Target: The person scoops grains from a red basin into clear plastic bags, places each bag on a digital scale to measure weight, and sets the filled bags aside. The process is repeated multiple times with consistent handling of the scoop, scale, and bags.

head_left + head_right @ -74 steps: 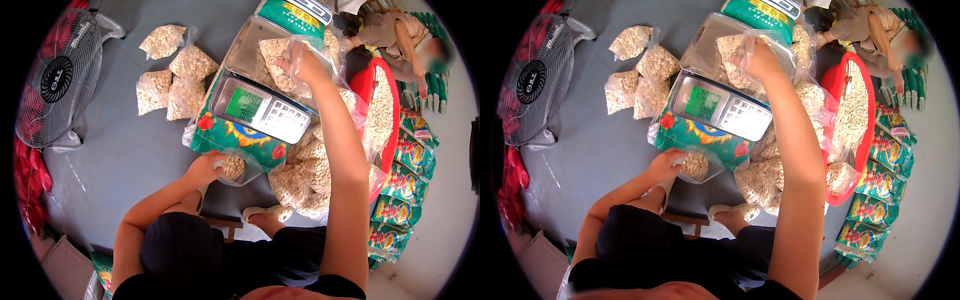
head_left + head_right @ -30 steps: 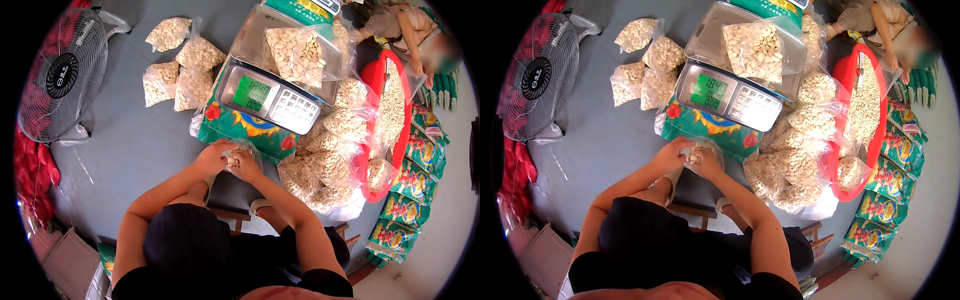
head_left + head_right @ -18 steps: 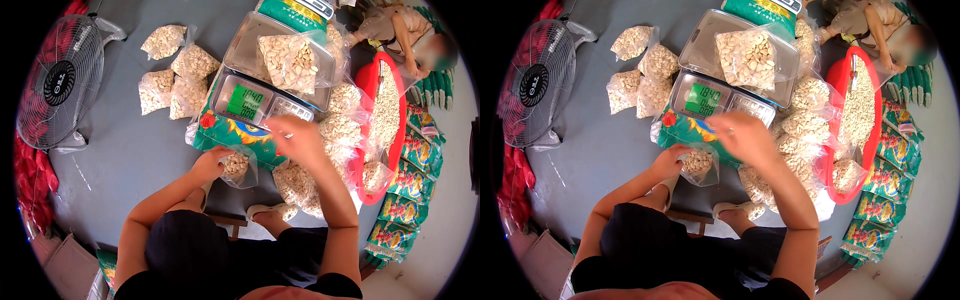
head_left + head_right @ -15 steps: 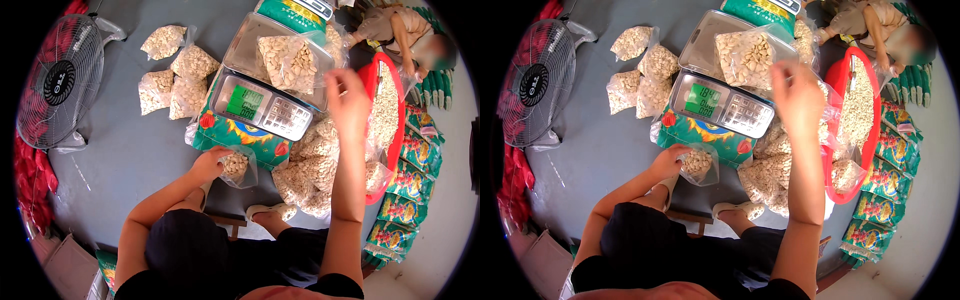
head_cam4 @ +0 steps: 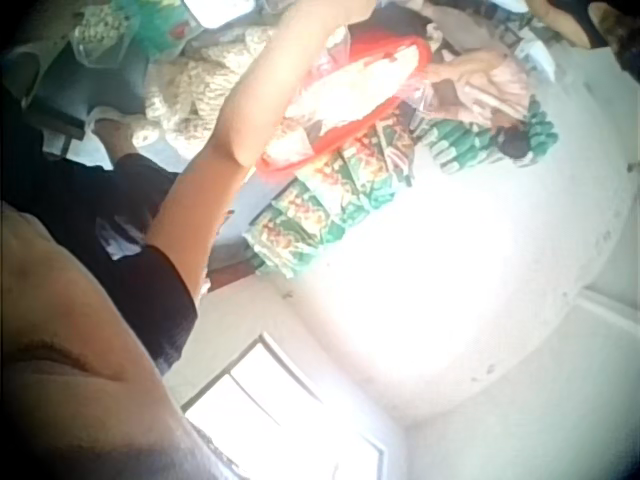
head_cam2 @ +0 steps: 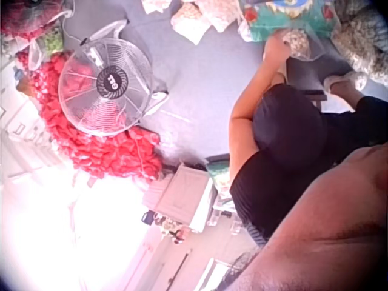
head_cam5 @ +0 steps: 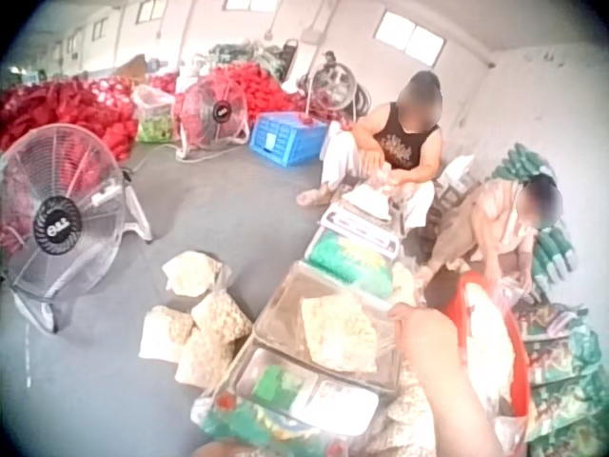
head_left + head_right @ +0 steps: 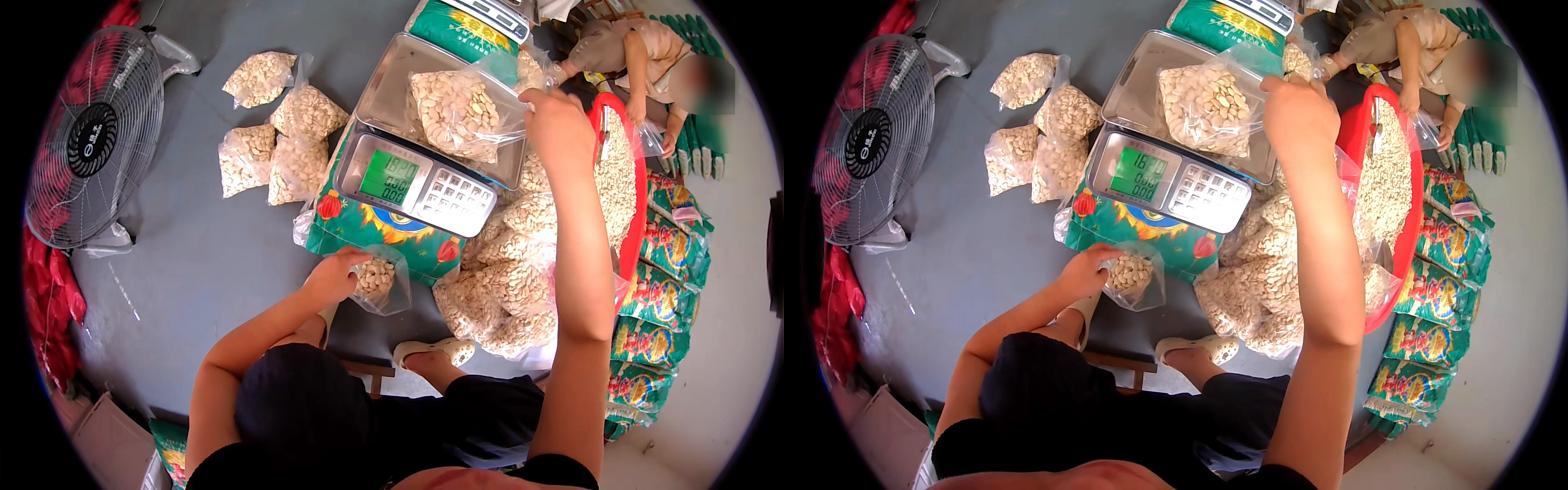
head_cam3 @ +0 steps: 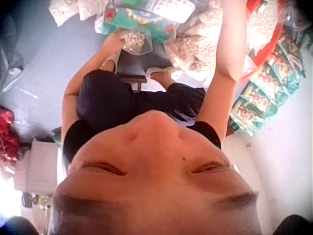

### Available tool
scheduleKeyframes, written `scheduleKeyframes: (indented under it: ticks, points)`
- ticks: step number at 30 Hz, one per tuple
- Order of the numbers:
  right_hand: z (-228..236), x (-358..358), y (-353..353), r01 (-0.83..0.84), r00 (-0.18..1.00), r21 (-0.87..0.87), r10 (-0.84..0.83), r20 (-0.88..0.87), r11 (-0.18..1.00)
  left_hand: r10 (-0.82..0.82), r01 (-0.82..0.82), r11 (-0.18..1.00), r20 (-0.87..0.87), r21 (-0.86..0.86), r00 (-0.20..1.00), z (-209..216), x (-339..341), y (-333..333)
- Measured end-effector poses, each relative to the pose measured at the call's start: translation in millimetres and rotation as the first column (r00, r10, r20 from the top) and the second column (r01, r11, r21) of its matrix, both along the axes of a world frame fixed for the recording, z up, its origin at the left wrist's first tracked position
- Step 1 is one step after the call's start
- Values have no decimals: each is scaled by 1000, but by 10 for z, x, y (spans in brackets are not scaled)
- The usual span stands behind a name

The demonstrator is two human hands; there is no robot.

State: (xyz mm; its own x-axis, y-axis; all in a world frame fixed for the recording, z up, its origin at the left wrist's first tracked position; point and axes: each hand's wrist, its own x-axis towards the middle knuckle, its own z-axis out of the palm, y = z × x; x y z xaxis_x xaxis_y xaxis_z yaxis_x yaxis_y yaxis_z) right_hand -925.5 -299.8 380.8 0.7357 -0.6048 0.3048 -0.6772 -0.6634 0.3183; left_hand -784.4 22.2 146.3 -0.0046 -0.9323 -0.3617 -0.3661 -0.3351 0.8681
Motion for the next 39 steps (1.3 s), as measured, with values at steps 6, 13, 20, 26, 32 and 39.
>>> scheduleKeyframes:
  ticks: [6,13,20,26,32,39]
  points:
    - [-157,489,-187,53,919,154,12,-393,987,-29,29,1000,6,3,1000,-19,-28,-5]
    - [-400,772,-28,339,734,189,-133,-666,922,-26,26,999,-10,26,1000,38,22,9]
    - [-737,674,-223,257,789,459,89,-607,850,-13,13,999,-8,-42,1000,-92,11,68]
    - [-1032,614,-328,277,933,530,-93,-348,801,-30,30,1000,-13,7,999,-12,54,48]
    - [-890,470,-344,272,927,516,-77,-368,813,-27,27,999,-21,-26,999,-54,47,63]
    - [-439,318,-272,216,976,511,-165,-144,832,-32,32,999,-6,-7,999,-20,59,81]
